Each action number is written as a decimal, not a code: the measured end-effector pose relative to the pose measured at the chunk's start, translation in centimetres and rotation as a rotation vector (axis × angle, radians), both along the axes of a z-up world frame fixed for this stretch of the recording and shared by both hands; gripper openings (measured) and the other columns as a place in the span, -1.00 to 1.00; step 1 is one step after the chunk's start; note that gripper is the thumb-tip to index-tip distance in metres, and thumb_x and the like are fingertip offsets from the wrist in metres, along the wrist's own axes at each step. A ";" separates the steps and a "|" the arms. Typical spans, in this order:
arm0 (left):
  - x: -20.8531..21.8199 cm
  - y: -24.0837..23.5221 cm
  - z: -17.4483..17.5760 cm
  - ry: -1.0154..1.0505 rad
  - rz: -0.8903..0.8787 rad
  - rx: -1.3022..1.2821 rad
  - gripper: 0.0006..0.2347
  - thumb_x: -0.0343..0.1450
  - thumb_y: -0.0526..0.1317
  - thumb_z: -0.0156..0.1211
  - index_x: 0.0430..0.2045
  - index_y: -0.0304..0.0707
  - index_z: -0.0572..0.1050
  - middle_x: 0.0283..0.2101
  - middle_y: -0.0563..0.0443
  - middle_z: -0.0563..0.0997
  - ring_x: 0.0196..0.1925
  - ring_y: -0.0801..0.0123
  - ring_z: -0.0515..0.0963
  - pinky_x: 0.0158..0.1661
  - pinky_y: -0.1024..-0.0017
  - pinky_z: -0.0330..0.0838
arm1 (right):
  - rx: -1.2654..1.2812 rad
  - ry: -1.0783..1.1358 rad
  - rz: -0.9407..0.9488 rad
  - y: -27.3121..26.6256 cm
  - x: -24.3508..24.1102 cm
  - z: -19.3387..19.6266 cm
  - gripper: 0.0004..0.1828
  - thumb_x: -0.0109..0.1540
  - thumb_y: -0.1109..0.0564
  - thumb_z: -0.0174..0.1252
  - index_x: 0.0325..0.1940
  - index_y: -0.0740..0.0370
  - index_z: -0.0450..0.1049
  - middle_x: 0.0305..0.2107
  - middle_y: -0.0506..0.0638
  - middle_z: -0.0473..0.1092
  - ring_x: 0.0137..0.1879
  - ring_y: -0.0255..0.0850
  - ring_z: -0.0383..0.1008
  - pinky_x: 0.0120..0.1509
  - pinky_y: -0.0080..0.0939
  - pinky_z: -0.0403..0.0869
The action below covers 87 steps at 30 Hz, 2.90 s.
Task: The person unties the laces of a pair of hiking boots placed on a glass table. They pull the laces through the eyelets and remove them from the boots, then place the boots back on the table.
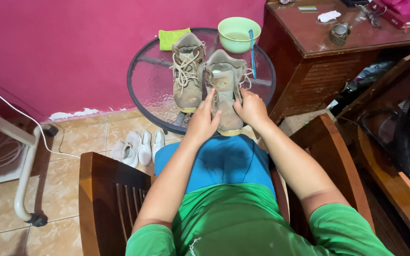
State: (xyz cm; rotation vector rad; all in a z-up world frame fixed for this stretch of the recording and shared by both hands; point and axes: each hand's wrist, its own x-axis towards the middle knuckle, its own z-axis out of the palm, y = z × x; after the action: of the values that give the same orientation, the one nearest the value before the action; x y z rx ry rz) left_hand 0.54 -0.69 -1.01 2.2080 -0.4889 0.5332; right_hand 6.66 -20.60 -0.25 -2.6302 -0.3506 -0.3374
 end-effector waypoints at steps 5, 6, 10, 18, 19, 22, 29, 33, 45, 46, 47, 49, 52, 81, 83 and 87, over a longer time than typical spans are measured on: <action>3.0 1.6 -3.6 -0.369 0.337 0.233 -0.53 0.36 -0.11 0.24 0.21 -0.04 0.40 -0.24 0.06 0.42 -0.13 0.11 0.47 -0.17 0.15 0.40 | 0.016 0.012 -0.002 -0.1 0.0 0.2 -0.47 0.31 0.05 0.02 0.31 0.39 0.41 0.03 0.35 0.50 0.11 0.35 0.54 0.14 0.36 0.53; 3.4 2.1 -3.9 -0.329 0.406 0.261 -0.54 0.33 -0.07 0.27 0.15 0.00 0.43 -0.06 0.03 0.39 0.06 0.04 0.38 -0.03 0.05 0.33 | 0.035 0.005 0.000 -0.2 0.3 0.0 -0.47 0.31 0.06 0.03 0.31 0.39 0.42 0.04 0.35 0.49 0.10 0.36 0.54 0.12 0.36 0.53; 3.8 3.8 -4.3 -0.133 0.497 0.306 -0.47 0.22 0.00 0.46 0.07 -0.01 0.47 0.22 -0.11 0.31 0.36 -0.22 0.19 0.15 -0.20 0.23 | 0.046 0.010 0.006 -0.1 0.4 0.1 -0.47 0.32 0.07 0.01 0.33 0.40 0.40 0.06 0.36 0.48 0.12 0.37 0.52 0.12 0.37 0.52; 3.8 4.1 -4.5 -0.147 0.463 0.284 -0.41 0.18 -0.10 0.56 0.11 -0.04 0.43 0.25 -0.20 0.34 0.27 -0.40 0.38 0.06 -0.17 0.53 | 0.032 0.020 0.002 -0.4 1.0 -0.5 -0.46 0.32 0.05 0.01 0.34 0.35 0.39 0.09 0.35 0.46 0.14 0.37 0.51 0.16 0.39 0.51; 3.9 4.1 -4.4 -0.125 0.465 0.307 -0.43 0.21 -0.08 0.54 0.11 -0.01 0.43 0.26 -0.16 0.34 0.27 -0.39 0.39 0.00 -0.17 0.59 | 0.028 0.028 0.009 -0.5 1.1 -0.4 -0.45 0.32 0.04 0.00 0.35 0.35 0.38 0.12 0.35 0.44 0.16 0.37 0.50 0.18 0.39 0.50; 3.7 4.3 -4.3 -0.106 0.465 0.355 -0.45 0.25 -0.04 0.49 0.13 0.02 0.40 0.27 -0.08 0.39 0.27 -0.35 0.41 -0.05 -0.14 0.63 | 0.030 0.020 0.008 -0.5 1.6 -0.7 -0.45 0.31 0.03 0.00 0.35 0.33 0.38 0.11 0.33 0.45 0.17 0.35 0.50 0.18 0.38 0.50; 2.7 4.6 -3.5 -0.158 0.447 0.384 -0.45 0.24 -0.03 0.49 0.11 -0.03 0.42 0.21 -0.13 0.44 0.21 -0.37 0.47 0.01 -0.09 0.62 | 0.026 0.002 0.012 -0.7 1.9 -1.3 -0.46 0.31 0.03 0.02 0.33 0.32 0.40 0.09 0.31 0.47 0.16 0.34 0.51 0.17 0.38 0.50; 2.1 5.3 -3.8 -0.173 0.438 0.392 -0.43 0.21 0.00 0.52 0.09 -0.04 0.42 0.16 -0.11 0.44 0.18 -0.30 0.50 0.01 -0.02 0.62 | 0.007 0.032 0.000 -0.8 2.1 -1.5 -0.46 0.31 0.02 0.00 0.34 0.30 0.39 0.10 0.31 0.46 0.15 0.36 0.51 0.18 0.38 0.50; 0.2 6.3 -4.0 -0.163 0.419 0.327 -0.44 0.17 -0.06 0.53 0.07 0.02 0.46 0.14 -0.05 0.44 0.20 -0.14 0.51 0.14 0.05 0.52 | 0.019 0.055 -0.022 -0.7 3.0 -0.8 -0.44 0.32 0.01 -0.04 0.36 0.32 0.38 0.12 0.30 0.45 0.16 0.36 0.50 0.18 0.36 0.51; 0.1 6.3 -4.2 -0.151 0.434 0.336 -0.44 0.16 -0.05 0.54 0.06 0.05 0.47 0.14 -0.02 0.44 0.20 -0.11 0.51 0.13 0.07 0.53 | 0.022 0.044 -0.022 -0.8 3.4 -1.0 -0.44 0.32 0.03 -0.05 0.35 0.35 0.39 0.11 0.31 0.45 0.16 0.36 0.51 0.19 0.35 0.51; -0.3 5.9 -3.8 -0.150 0.433 0.336 -0.44 0.16 -0.05 0.54 0.06 0.05 0.47 0.14 -0.02 0.44 0.20 -0.11 0.51 0.13 0.07 0.53 | 0.021 0.046 -0.023 -0.7 3.6 -1.0 -0.44 0.32 0.03 -0.05 0.35 0.35 0.39 0.11 0.31 0.45 0.16 0.36 0.51 0.19 0.35 0.51; -1.3 5.2 -2.9 -0.166 0.494 0.363 -0.43 0.12 0.01 0.56 0.02 0.10 0.50 0.07 0.02 0.47 0.12 -0.08 0.54 0.01 0.10 0.60 | -0.001 0.044 -0.037 -0.5 4.0 -1.0 -0.45 0.32 0.01 -0.03 0.33 0.33 0.40 0.10 0.30 0.46 0.15 0.35 0.52 0.18 0.36 0.51; -2.0 4.3 -2.6 -0.137 0.531 0.367 -0.44 0.08 0.02 0.59 -0.02 0.15 0.52 0.05 0.08 0.47 0.11 -0.03 0.54 -0.04 0.13 0.63 | 0.031 0.053 -0.052 -0.2 4.0 -0.4 -0.44 0.32 0.03 -0.04 0.33 0.39 0.38 0.11 0.36 0.45 0.16 0.40 0.49 0.20 0.41 0.49; -0.4 6.0 0.0 -0.121 0.283 0.195 -0.65 0.44 0.00 0.20 0.06 -0.09 0.46 0.01 -0.12 0.49 -0.07 -0.20 0.59 -0.13 -0.02 0.55 | 0.311 -0.437 0.153 0.9 2.6 2.0 -0.53 0.23 0.17 0.31 0.19 0.39 0.46 0.04 0.32 0.38 0.20 0.34 0.39 0.31 0.23 0.37; 0.8 8.5 0.1 -0.129 0.252 0.111 -0.72 0.47 -0.11 0.19 0.02 -0.18 0.46 -0.05 -0.14 0.49 -0.06 -0.20 0.60 -0.14 0.03 0.55 | 0.340 -0.587 0.251 2.7 2.0 2.2 -0.60 0.20 0.24 0.33 0.11 0.42 0.51 0.01 0.28 0.39 0.17 0.29 0.41 0.27 0.19 0.38; 2.8 12.9 0.5 0.050 0.139 0.278 -0.59 0.36 -0.18 0.26 0.09 -0.19 0.37 -0.03 -0.16 0.44 -0.03 -0.17 0.62 -0.07 0.04 0.56 | 0.406 -0.392 0.430 6.7 1.3 2.9 -0.76 0.19 0.22 0.28 -0.05 0.17 0.61 -0.28 0.05 0.53 -0.10 0.01 0.57 0.01 -0.04 0.51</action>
State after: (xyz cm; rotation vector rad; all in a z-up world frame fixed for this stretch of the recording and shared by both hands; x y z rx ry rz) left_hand 3.37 12.24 -0.55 2.5286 -0.4049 0.5061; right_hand 7.96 -13.87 2.62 -2.0180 -0.8597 -0.6940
